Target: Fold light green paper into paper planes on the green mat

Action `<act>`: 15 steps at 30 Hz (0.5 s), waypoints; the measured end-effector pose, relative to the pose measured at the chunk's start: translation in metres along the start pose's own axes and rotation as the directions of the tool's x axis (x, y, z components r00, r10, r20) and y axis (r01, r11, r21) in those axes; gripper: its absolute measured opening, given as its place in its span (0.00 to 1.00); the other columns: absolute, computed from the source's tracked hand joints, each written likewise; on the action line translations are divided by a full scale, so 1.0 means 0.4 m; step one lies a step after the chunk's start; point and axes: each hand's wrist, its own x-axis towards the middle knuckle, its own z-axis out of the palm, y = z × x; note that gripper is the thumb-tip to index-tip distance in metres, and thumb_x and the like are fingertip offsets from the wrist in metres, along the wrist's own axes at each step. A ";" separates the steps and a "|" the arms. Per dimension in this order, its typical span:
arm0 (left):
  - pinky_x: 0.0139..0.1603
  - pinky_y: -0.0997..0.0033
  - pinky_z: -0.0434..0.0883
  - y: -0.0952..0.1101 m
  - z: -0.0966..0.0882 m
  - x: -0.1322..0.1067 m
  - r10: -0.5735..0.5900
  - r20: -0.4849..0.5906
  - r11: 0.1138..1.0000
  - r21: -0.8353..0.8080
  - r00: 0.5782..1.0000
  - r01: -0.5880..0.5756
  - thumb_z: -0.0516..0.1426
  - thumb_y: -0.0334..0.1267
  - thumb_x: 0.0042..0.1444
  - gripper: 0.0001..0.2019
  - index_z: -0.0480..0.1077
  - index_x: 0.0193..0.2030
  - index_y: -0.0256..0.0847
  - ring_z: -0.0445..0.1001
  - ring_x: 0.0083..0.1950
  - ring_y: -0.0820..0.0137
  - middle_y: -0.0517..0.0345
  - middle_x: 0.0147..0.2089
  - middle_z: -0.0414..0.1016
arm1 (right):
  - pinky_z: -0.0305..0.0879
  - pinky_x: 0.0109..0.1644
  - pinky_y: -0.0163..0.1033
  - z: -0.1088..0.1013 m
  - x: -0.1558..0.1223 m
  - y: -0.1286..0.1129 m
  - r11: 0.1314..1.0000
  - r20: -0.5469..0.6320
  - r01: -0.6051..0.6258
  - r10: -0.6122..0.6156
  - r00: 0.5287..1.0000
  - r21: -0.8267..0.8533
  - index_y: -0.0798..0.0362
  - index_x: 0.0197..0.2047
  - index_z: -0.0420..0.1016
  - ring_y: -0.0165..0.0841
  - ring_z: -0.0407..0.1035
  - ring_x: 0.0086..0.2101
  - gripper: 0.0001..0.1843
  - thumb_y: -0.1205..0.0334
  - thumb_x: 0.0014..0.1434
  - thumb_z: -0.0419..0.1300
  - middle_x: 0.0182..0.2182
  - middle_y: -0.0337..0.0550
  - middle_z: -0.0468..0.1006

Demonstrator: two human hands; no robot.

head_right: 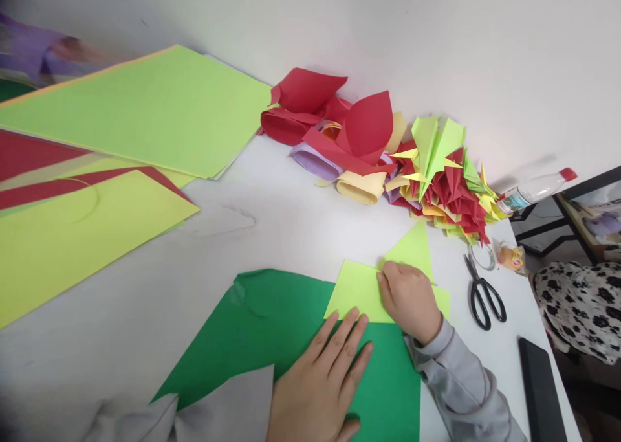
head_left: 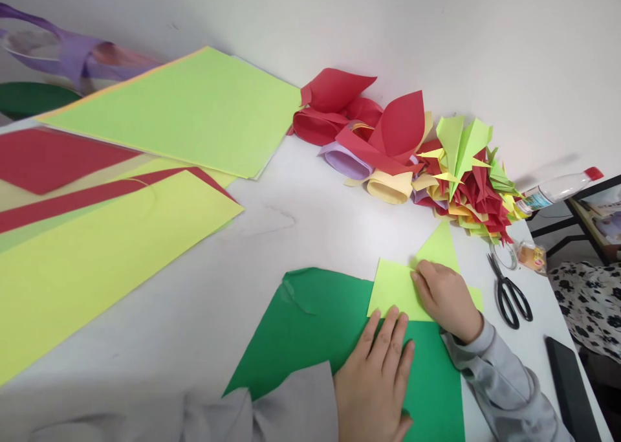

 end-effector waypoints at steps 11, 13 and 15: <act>0.62 0.41 0.48 -0.002 -0.010 0.003 0.016 0.084 1.000 -0.021 0.996 -0.015 0.55 0.51 0.56 0.30 0.66 0.61 0.33 0.61 0.65 0.44 0.37 0.66 0.62 | 0.51 0.30 0.37 -0.003 0.000 -0.008 1.000 0.011 -0.015 0.015 1.000 -0.002 0.52 0.30 0.63 0.32 0.63 0.24 0.14 0.62 0.67 0.45 0.22 0.40 0.70; 0.62 0.41 0.47 -0.002 -0.009 0.002 0.019 0.087 1.000 -0.014 0.996 -0.018 0.54 0.51 0.57 0.29 0.67 0.60 0.34 0.61 0.65 0.45 0.37 0.66 0.61 | 0.51 0.30 0.37 -0.003 0.001 -0.010 1.000 0.007 -0.013 0.013 1.000 -0.005 0.52 0.30 0.63 0.33 0.63 0.24 0.14 0.62 0.67 0.44 0.23 0.40 0.70; 0.62 0.41 0.46 -0.001 -0.010 -0.001 0.022 0.080 1.000 -0.004 0.997 -0.022 0.53 0.53 0.57 0.29 0.68 0.60 0.34 0.61 0.65 0.44 0.37 0.66 0.62 | 0.51 0.30 0.37 -0.001 0.001 -0.009 1.000 0.000 -0.012 0.012 1.000 -0.005 0.52 0.30 0.63 0.33 0.63 0.24 0.15 0.61 0.67 0.44 0.22 0.40 0.70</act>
